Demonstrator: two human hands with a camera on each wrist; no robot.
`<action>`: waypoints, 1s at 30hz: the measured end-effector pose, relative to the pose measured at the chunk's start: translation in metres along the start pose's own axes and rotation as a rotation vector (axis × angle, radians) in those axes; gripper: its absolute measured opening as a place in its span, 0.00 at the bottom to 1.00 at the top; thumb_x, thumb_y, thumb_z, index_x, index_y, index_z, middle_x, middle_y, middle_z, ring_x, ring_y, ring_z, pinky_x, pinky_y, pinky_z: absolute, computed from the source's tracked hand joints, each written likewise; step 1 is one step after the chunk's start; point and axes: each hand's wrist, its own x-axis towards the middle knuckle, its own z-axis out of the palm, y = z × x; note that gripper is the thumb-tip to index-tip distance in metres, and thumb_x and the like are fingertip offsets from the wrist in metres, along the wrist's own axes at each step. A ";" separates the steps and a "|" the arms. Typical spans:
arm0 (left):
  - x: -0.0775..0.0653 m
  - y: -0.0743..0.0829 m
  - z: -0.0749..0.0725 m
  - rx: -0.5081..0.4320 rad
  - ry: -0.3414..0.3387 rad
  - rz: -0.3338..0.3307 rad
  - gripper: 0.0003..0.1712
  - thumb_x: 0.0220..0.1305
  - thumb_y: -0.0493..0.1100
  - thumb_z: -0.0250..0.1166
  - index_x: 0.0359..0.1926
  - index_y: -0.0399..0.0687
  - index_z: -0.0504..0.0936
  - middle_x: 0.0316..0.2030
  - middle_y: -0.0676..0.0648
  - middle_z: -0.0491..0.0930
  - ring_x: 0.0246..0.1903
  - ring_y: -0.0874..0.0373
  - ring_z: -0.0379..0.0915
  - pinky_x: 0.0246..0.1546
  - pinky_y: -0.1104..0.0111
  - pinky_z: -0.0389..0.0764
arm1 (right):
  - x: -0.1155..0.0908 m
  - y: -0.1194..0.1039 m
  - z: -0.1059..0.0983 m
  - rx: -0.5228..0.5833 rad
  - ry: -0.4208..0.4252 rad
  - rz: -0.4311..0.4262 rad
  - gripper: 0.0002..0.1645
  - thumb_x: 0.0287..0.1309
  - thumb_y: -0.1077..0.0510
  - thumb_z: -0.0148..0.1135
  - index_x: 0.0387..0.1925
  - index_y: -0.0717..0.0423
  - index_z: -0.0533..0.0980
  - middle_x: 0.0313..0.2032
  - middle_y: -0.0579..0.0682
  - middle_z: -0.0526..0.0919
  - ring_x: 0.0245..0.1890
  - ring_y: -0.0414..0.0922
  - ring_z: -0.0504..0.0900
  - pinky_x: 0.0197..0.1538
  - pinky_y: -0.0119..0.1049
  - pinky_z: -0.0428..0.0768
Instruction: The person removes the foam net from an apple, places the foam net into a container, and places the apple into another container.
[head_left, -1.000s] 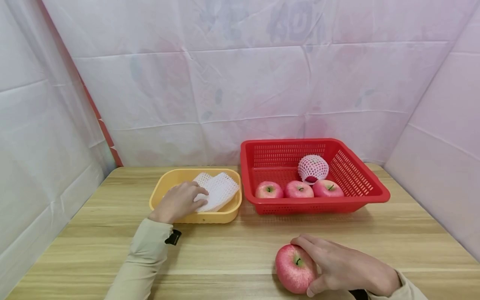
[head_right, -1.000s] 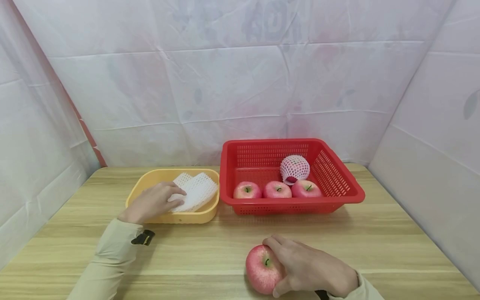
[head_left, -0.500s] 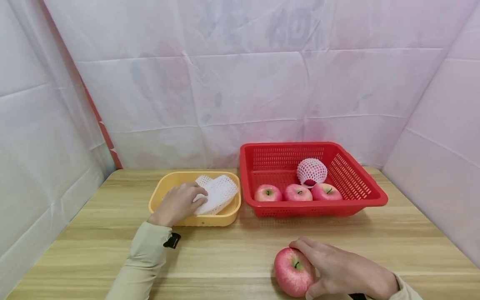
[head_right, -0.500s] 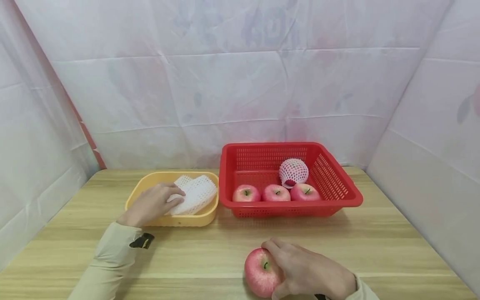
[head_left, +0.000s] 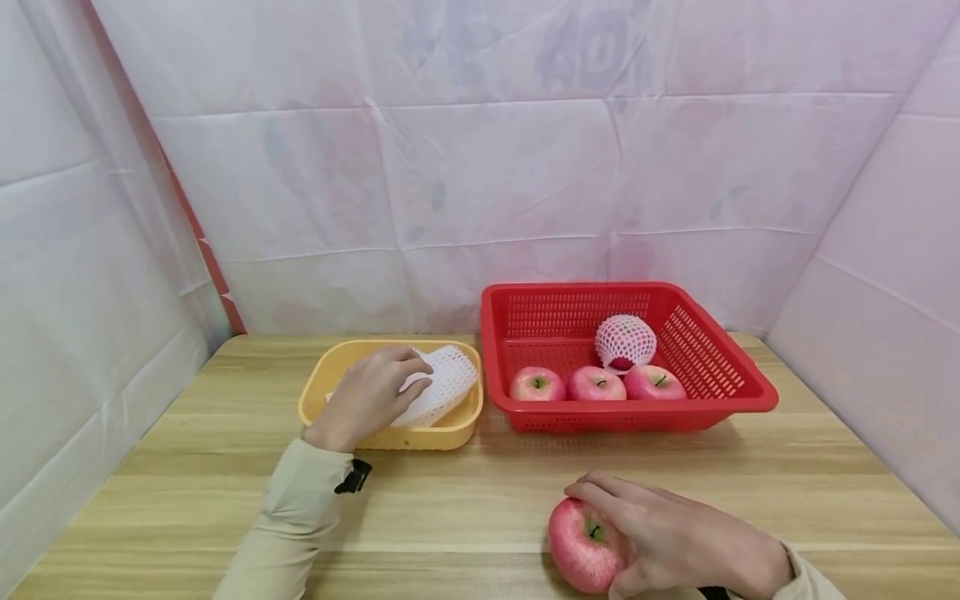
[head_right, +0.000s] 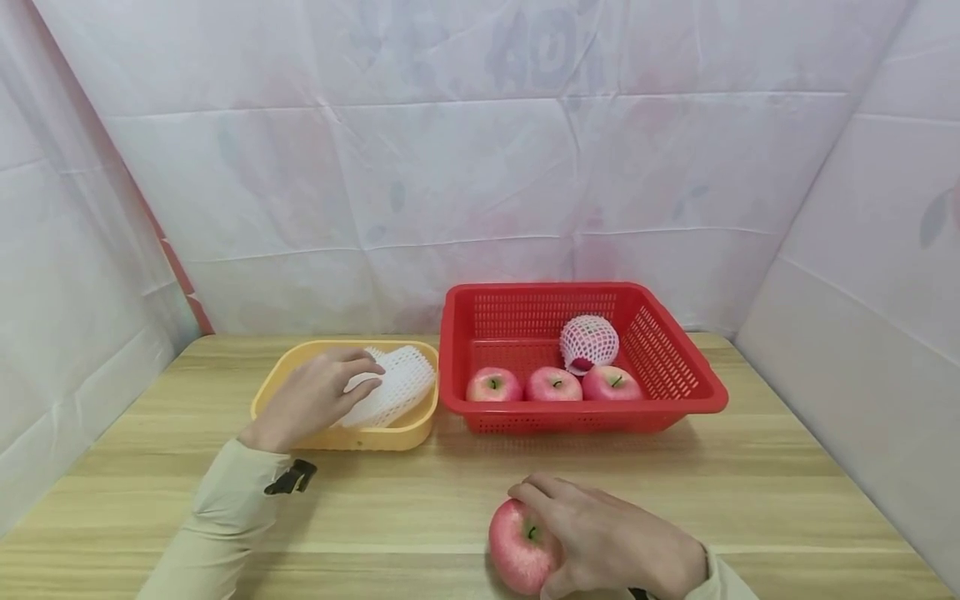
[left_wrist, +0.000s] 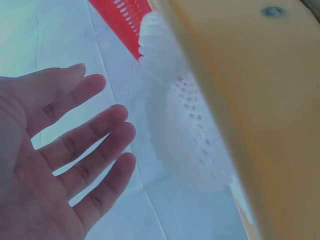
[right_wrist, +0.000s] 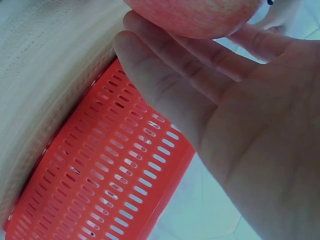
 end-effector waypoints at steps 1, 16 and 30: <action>0.001 0.001 0.000 -0.005 0.003 0.004 0.04 0.64 0.37 0.72 0.39 0.41 0.89 0.40 0.46 0.85 0.43 0.48 0.81 0.42 0.55 0.83 | 0.000 0.000 0.000 0.002 -0.005 0.007 0.48 0.44 0.39 0.79 0.66 0.46 0.69 0.56 0.37 0.71 0.50 0.36 0.72 0.48 0.34 0.82; 0.017 0.030 0.017 -0.035 0.089 0.224 0.07 0.60 0.36 0.75 0.40 0.44 0.89 0.38 0.48 0.83 0.39 0.53 0.80 0.41 0.63 0.84 | 0.001 0.000 -0.001 0.021 -0.015 0.021 0.46 0.44 0.38 0.79 0.64 0.41 0.70 0.54 0.35 0.71 0.50 0.37 0.71 0.48 0.34 0.81; 0.026 0.049 0.033 -0.134 0.073 0.321 0.13 0.59 0.37 0.76 0.46 0.43 0.87 0.45 0.46 0.82 0.45 0.54 0.78 0.47 0.68 0.82 | 0.001 0.000 -0.001 0.033 -0.021 0.023 0.46 0.44 0.37 0.79 0.64 0.41 0.70 0.55 0.36 0.71 0.49 0.37 0.71 0.47 0.34 0.81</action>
